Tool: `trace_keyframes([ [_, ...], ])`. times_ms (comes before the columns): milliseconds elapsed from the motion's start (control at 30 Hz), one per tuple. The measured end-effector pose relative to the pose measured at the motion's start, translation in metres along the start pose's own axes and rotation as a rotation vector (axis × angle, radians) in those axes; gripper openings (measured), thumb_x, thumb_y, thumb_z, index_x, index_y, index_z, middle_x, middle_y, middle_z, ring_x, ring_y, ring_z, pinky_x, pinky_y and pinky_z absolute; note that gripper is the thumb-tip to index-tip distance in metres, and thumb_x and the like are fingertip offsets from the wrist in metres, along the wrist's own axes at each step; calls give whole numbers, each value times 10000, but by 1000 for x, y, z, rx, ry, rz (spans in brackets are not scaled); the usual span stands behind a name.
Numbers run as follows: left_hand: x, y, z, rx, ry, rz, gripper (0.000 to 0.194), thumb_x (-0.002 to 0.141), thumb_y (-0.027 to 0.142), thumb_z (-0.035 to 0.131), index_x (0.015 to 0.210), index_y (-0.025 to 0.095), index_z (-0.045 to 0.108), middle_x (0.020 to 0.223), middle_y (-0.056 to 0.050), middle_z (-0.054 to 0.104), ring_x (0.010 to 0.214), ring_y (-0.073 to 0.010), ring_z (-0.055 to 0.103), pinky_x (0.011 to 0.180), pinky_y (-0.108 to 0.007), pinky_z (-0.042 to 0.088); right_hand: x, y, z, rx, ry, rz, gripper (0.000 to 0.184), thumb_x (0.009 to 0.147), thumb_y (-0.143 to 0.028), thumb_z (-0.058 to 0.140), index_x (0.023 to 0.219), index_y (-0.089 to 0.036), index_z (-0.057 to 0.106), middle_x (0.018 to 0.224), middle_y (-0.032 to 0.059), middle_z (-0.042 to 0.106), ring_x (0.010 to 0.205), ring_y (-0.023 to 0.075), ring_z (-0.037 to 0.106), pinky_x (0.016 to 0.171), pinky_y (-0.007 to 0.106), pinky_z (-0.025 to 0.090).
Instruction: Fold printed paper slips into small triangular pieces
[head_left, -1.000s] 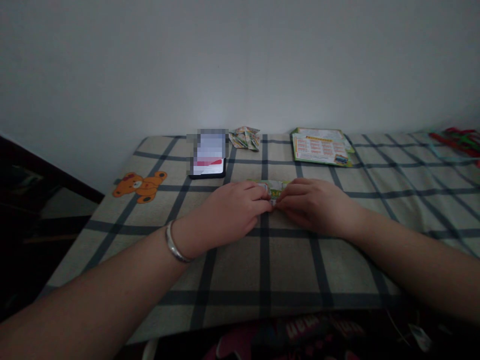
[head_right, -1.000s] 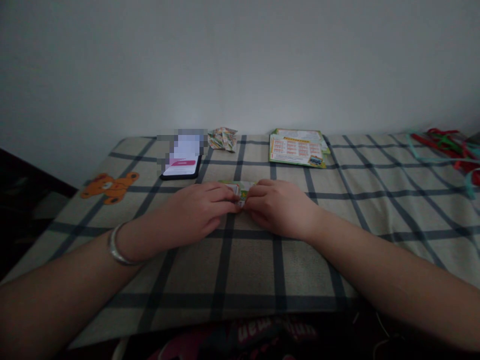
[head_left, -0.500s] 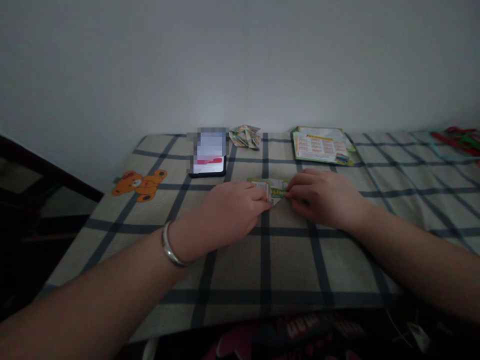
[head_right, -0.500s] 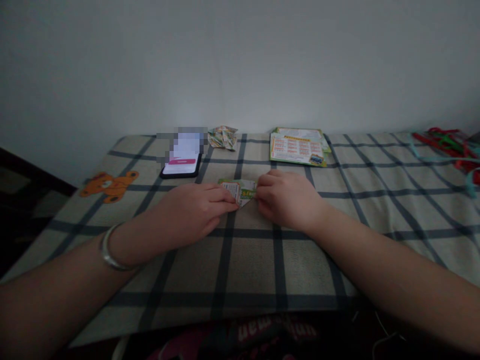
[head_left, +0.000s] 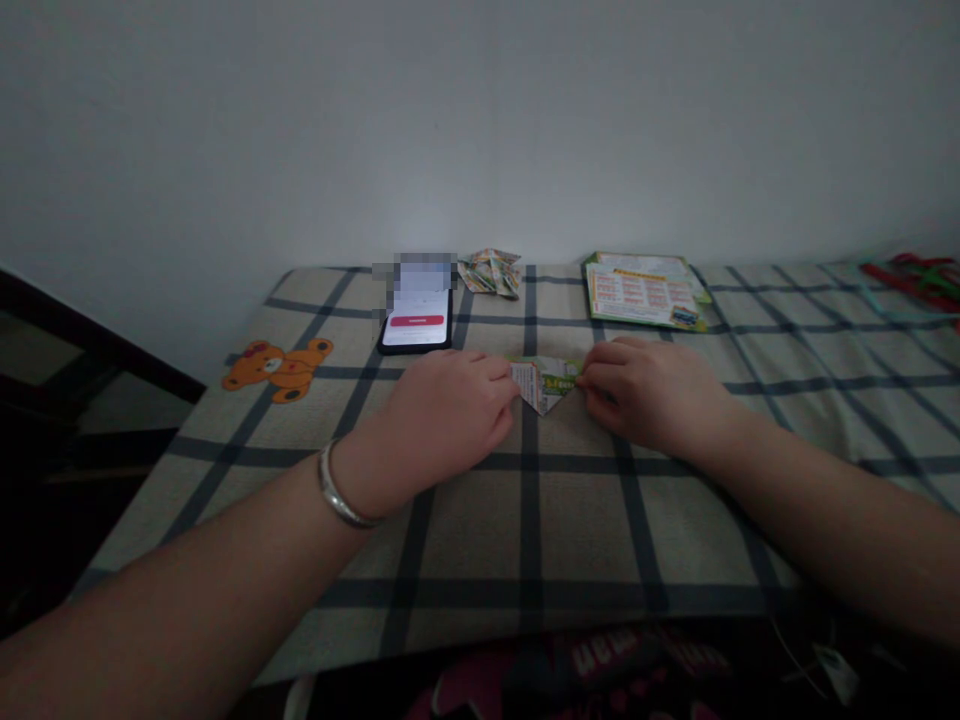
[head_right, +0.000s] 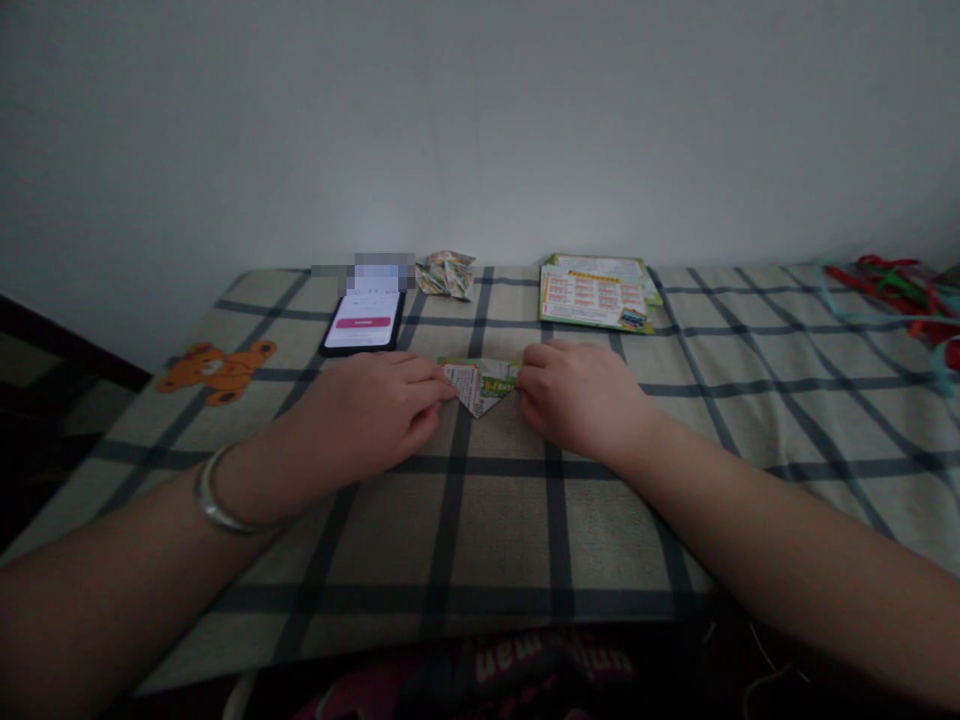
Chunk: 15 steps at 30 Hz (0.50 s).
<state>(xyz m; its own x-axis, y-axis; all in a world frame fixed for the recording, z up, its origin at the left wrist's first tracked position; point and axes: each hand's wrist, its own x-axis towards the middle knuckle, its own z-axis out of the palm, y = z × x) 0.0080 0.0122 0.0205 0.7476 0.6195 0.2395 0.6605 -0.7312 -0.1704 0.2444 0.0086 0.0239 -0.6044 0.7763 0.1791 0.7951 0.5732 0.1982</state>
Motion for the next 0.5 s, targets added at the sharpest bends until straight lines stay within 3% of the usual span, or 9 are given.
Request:
trace_keyframes([
  [267,0,-5,4,53,37,-86,213,892,231,480,946,164,676,892,-56,679,838,-229,634,680,-358,487,2,4,5,93,40,-75,180,869,-203,523,846,-142,691,977,103,688,942,248,616,781,343,457],
  [500,-1,-7,8,65,15,-102,227,914,244,455,972,166,660,934,-56,676,877,-247,636,736,-389,505,4,5,8,114,53,-74,182,891,-222,513,902,-141,675,1071,102,687,993,257,619,839,355,478],
])
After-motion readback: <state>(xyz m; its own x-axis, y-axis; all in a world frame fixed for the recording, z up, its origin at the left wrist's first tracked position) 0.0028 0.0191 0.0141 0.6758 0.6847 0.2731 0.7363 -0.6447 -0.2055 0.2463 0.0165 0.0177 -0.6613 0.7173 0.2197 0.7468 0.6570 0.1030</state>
